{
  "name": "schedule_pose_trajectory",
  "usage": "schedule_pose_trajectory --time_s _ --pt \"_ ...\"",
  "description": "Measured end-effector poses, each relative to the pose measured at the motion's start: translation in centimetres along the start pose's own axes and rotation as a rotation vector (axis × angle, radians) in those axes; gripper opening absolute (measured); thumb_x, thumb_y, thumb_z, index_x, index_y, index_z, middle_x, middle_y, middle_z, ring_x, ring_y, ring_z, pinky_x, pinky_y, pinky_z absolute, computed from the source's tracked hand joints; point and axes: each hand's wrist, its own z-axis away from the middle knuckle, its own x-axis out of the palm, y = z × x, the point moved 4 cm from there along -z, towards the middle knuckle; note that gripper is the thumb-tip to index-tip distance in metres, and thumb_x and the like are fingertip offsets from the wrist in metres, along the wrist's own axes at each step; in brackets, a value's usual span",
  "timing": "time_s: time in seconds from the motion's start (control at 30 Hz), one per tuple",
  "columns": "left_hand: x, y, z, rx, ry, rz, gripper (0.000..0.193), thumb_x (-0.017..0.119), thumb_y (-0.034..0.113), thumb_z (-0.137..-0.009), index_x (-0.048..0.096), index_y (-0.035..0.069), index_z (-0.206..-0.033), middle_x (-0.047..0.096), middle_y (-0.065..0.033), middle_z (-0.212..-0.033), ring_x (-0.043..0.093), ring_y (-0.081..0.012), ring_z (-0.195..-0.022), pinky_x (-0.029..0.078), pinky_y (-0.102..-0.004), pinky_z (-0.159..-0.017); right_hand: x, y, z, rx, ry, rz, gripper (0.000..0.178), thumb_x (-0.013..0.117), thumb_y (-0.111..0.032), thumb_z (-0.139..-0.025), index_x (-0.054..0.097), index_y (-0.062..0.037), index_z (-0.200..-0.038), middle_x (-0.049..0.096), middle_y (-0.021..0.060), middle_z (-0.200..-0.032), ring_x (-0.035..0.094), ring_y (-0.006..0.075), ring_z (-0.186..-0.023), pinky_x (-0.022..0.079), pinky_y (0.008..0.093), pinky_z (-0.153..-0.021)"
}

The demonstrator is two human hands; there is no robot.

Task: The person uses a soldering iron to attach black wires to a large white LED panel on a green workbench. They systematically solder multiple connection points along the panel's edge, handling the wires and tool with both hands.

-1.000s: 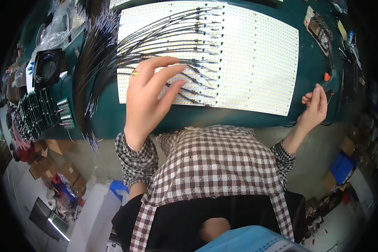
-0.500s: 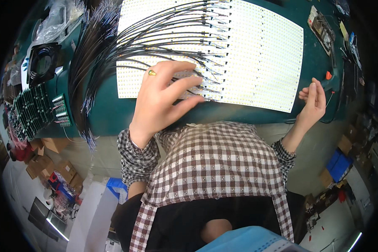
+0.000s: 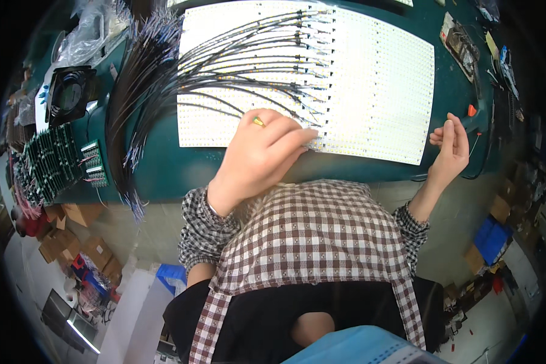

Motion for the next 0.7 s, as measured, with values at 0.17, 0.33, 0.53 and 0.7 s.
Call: schedule_pose_trajectory --time_s 0.17,0.33,0.53,0.7 --pt "-0.4 0.5 -0.3 0.003 0.021 0.010 0.030 0.075 0.002 -0.072 0.068 0.008 -0.101 0.063 -0.0024 -0.091 0.059 -0.0218 -0.085 0.043 -0.0352 -0.080 0.4 -1.5 -0.8 -0.063 -0.027 -0.022 0.022 0.065 -0.012 -0.095 0.068 0.0024 -0.111 0.066 0.0040 -0.077 0.060 0.0071 -0.065 0.049 0.0203 -0.059" --pt "-3.4 -0.9 1.1 -0.119 0.194 -0.018 0.030 0.076 0.001 -0.073 0.068 0.006 -0.102 0.066 -0.0068 -0.099 0.062 -0.0258 -0.092 0.047 -0.0365 -0.082 0.0 -5.0 -1.0 -0.267 -0.021 -0.088 0.022 0.061 -0.002 -0.093 0.066 0.0038 -0.114 0.064 0.0073 -0.076 0.059 0.0099 -0.064 0.050 0.0227 -0.059" --pt "-9.7 -5.3 3.9 -0.321 0.385 -0.292 0.047 0.078 0.009 -0.072 0.064 0.007 -0.118 0.062 -0.0124 -0.120 0.059 -0.0320 -0.111 0.047 -0.0398 -0.094 -7.2 -14.4 1.7 -1.029 -0.290 -1.208 0.026 0.061 -0.025 -0.090 0.062 -0.0088 -0.110 0.065 0.0066 -0.088 0.061 0.0165 -0.083 0.050 0.0265 -0.075" --pt "-11.3 -7.1 6.8 -0.505 0.203 -0.254 0.068 0.070 0.006 -0.073 0.051 0.006 -0.138 0.049 -0.0159 -0.141 0.047 -0.0322 -0.131 0.036 -0.0403 -0.110 -7.1 -23.2 7.8 -2.072 0.075 -0.570 0.033 0.058 -0.026 -0.096 0.060 -0.0103 -0.125 0.062 0.0029 -0.127 0.056 0.0165 -0.115 0.045 0.0319 -0.101"
